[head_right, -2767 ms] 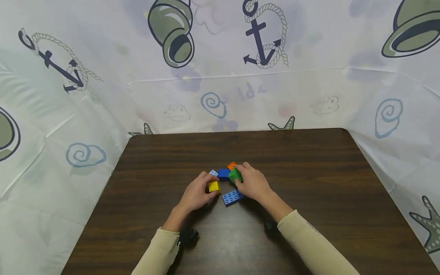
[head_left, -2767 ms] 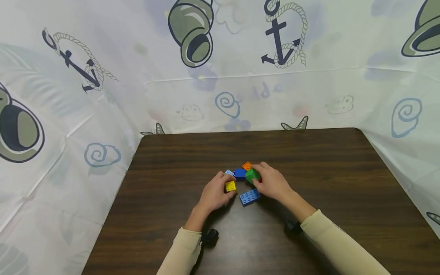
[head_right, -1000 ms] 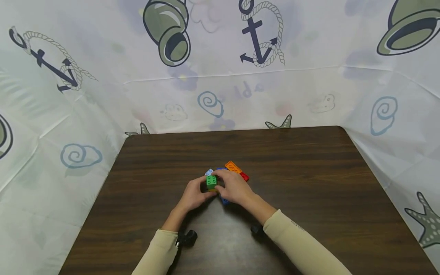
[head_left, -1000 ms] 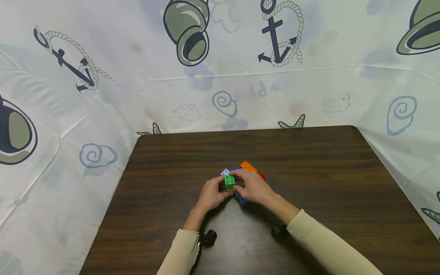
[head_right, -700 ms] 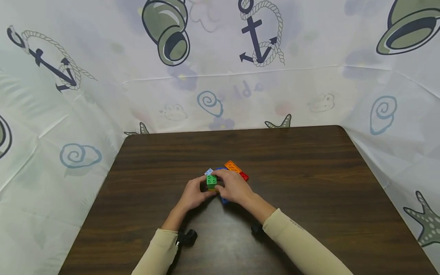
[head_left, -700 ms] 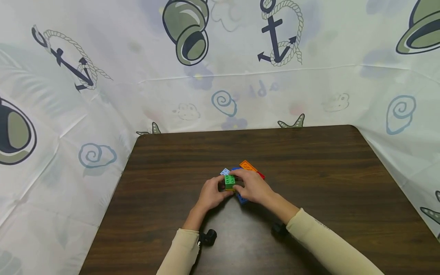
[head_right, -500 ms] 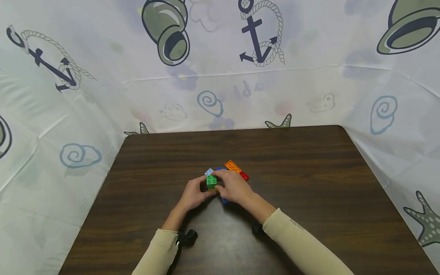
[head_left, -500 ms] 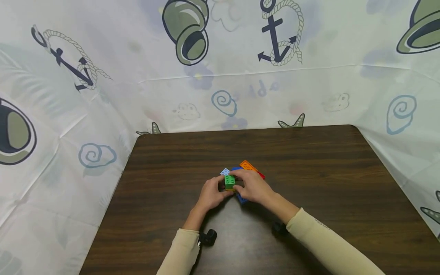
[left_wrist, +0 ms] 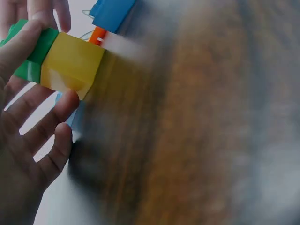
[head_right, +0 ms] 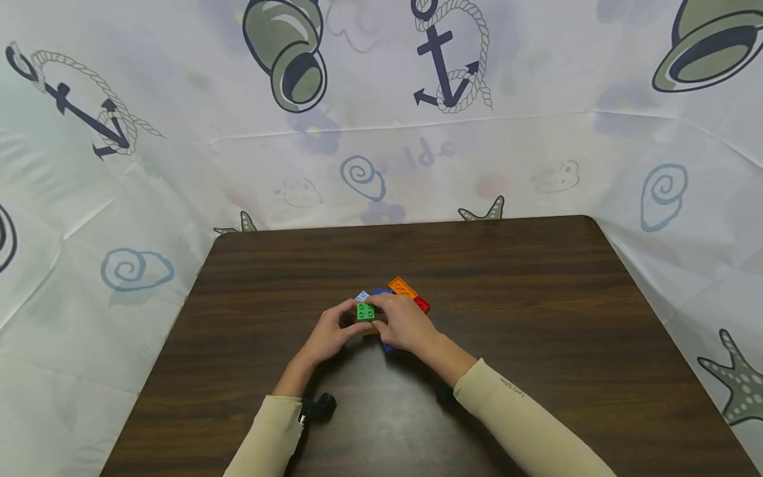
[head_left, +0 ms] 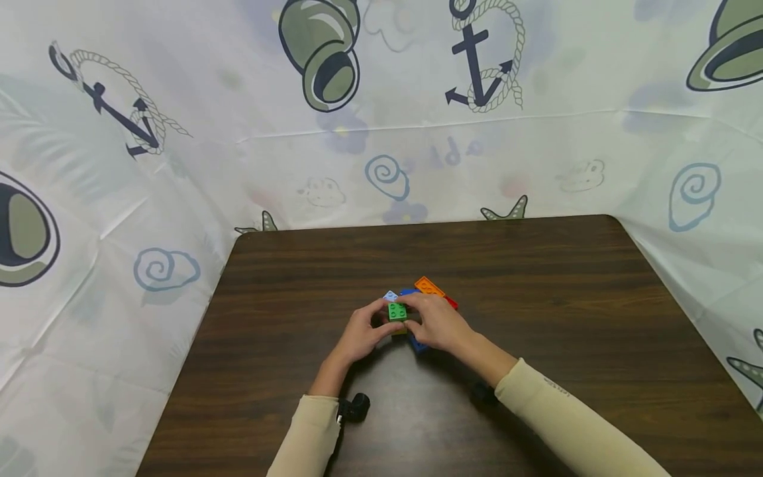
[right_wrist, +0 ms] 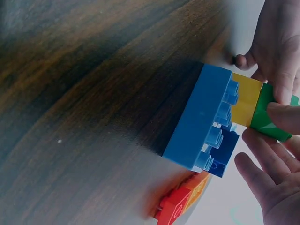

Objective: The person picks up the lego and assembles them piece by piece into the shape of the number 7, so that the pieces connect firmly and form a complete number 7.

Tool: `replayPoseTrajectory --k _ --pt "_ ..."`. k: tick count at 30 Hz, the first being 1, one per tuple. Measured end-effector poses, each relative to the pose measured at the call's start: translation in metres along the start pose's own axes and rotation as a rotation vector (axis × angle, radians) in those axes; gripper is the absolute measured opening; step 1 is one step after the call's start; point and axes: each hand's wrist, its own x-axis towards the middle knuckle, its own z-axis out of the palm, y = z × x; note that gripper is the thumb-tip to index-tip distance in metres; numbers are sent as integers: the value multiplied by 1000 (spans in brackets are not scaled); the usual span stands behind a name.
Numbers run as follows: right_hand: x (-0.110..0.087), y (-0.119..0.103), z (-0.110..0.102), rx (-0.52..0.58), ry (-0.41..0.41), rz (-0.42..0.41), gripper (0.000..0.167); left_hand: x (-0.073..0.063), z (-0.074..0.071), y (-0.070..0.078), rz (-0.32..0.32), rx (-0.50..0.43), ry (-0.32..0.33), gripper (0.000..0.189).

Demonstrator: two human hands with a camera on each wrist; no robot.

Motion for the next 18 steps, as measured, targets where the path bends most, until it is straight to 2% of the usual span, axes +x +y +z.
replayPoseTrajectory --k 7,15,18 --pt "1 -2 0 -5 -2 -12 46 -2 0 1 48 77 25 30" --pt "4 -1 -2 -39 -59 5 49 -1 -4 0 42 135 20 30" --pt "4 2 -6 -20 -101 11 49 0 -4 0 27 138 3 30"
